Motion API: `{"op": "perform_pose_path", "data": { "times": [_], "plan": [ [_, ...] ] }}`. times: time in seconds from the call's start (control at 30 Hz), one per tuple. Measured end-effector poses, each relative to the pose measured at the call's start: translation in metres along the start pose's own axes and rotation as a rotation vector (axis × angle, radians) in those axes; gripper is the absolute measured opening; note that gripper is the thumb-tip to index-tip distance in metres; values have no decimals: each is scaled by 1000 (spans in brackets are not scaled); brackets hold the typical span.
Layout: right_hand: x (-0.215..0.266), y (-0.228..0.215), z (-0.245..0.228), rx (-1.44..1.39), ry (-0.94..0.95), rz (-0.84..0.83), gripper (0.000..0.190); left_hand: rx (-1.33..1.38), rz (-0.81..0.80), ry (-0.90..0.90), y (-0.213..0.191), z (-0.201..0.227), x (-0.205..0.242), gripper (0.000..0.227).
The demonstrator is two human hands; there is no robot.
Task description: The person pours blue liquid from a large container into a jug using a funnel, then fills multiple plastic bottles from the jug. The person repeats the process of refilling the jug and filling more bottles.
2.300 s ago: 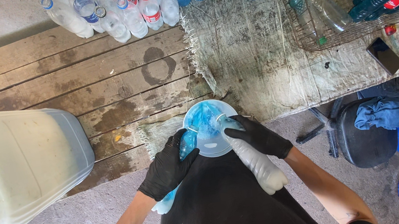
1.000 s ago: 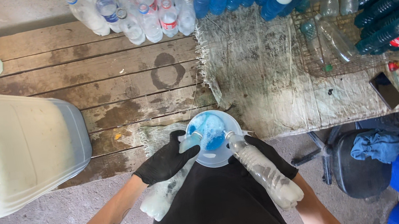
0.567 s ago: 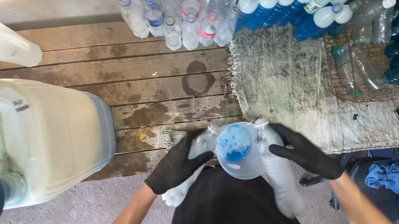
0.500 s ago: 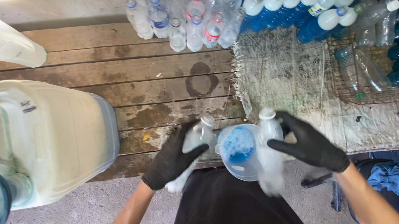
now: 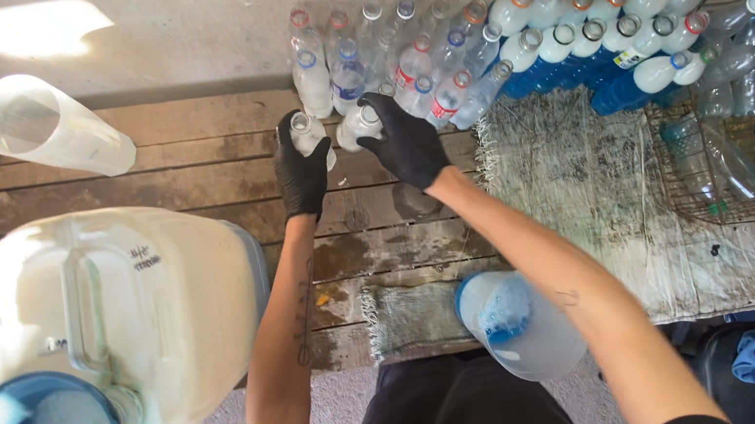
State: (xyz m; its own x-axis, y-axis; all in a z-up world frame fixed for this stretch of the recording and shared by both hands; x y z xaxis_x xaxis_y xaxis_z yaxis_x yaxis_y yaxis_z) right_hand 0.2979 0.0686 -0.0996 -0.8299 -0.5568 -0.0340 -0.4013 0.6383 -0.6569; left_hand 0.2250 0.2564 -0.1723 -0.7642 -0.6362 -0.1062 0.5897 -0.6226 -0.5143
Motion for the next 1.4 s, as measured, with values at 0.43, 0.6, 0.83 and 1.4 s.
{"op": "perform_pose_path", "data": {
  "times": [0.43, 0.6, 0.83, 1.4],
  "plan": [
    [-60, 74, 73, 182, 6, 27, 74, 63, -3, 72, 46, -17, -46, 71],
    [-43, 44, 32, 77, -44, 1, 82, -1, -22, 33, 45, -3, -38, 93],
    [58, -36, 35, -34, -152, 33, 43, -76, 182, -16, 37, -11, 4, 106],
    [192, -316, 392, -281, 437, 270, 58, -479, -790, 587, 337, 281, 166, 88]
  ]
}}
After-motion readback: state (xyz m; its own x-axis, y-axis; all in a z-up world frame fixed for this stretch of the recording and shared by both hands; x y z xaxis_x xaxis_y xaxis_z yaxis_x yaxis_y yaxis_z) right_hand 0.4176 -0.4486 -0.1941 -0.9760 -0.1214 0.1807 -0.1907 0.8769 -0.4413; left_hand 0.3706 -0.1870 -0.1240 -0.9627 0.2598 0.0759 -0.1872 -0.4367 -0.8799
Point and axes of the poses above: each hand's wrist, its own x-axis away from the middle knuckle, its own y-axis out of the palm, z = x × y, the point moved 4 cm from there along -x, towards the middle knuckle, and after that the axes turned 13 degrees about -x, right-handed, at the moved point
